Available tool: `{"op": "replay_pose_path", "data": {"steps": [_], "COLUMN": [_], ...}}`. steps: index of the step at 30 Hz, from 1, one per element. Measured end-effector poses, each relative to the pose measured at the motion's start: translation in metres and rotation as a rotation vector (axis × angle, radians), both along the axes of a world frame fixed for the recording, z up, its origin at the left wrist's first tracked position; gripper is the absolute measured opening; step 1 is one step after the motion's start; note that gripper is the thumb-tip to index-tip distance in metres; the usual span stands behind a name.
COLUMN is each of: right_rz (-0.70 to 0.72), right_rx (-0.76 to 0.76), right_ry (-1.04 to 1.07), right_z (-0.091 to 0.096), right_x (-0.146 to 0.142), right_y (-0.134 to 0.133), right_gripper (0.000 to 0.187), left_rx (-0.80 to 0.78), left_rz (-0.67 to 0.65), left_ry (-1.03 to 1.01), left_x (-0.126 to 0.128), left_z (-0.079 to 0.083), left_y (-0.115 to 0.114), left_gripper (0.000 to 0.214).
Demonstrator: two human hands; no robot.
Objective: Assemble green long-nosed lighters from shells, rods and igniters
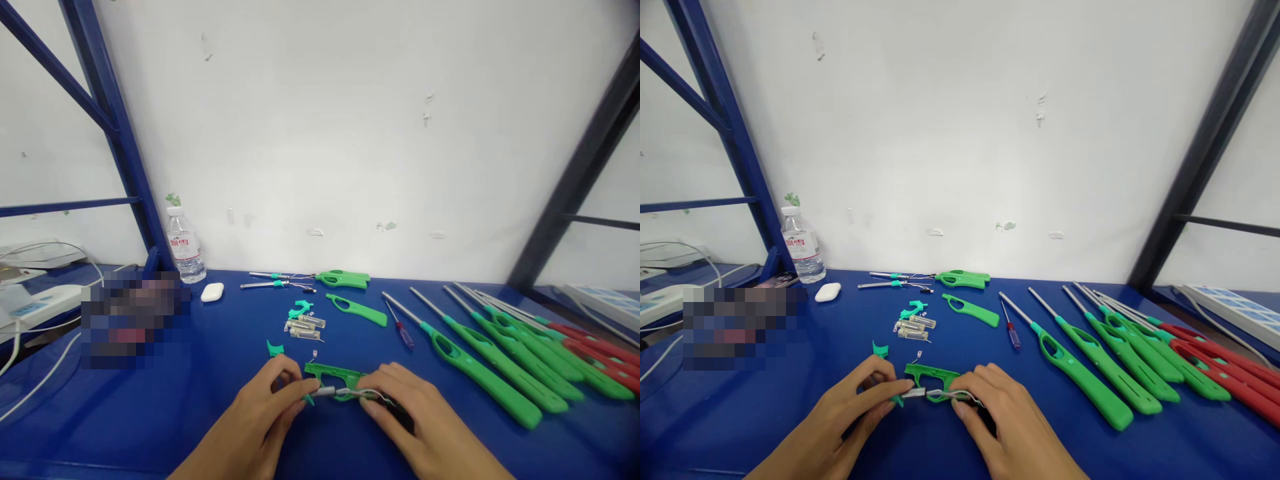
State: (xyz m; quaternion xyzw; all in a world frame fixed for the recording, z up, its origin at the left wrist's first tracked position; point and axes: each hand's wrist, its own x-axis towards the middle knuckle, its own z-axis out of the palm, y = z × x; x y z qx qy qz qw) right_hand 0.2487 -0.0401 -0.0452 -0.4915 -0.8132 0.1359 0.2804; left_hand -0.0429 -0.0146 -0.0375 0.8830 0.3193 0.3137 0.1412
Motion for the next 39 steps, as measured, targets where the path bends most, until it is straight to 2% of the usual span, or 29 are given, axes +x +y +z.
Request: {"op": "replay_pose_path", "data": {"steps": [7,11,15,22,30,33,39], "right_rz": [0.053,0.045,-0.019,-0.075,0.034,0.091,0.145], "right_rx": [-0.245,-0.271,-0.269,-0.125,0.15,0.165,0.078], "right_ry": [0.032,0.027,0.049,0.075,0.116,0.082,-0.015], "right_z": [0.02,0.024,0.019,0.006,0.009,0.009,0.007], "right_x": [-0.003,-0.004,-0.003,0.004,0.002,0.0,-0.003], "right_y": [-0.005,-0.008,-0.011,-0.007,-0.002,-0.002,-0.001], "right_gripper": [0.027,0.03,0.028,0.035,0.022,0.023,0.021], "left_rx": [0.081,0.128,0.131,0.039,-0.136,-0.2,-0.349], "left_rz": [-0.019,0.004,0.039,0.042,0.004,0.016,0.059], "left_ry": [-0.029,-0.01,0.004,-0.049,-0.146,-0.165,-0.192], "left_x": [0.001,0.002,0.002,0.0,-0.003,-0.006,-0.011], "left_z": [0.003,0.007,0.006,0.003,0.008,0.008,0.007], "left_y": [-0.004,-0.009,-0.009,-0.004,-0.003,-0.005,-0.01], "left_gripper": [0.04,0.037,0.037,0.037,0.035,0.033,0.027]}}
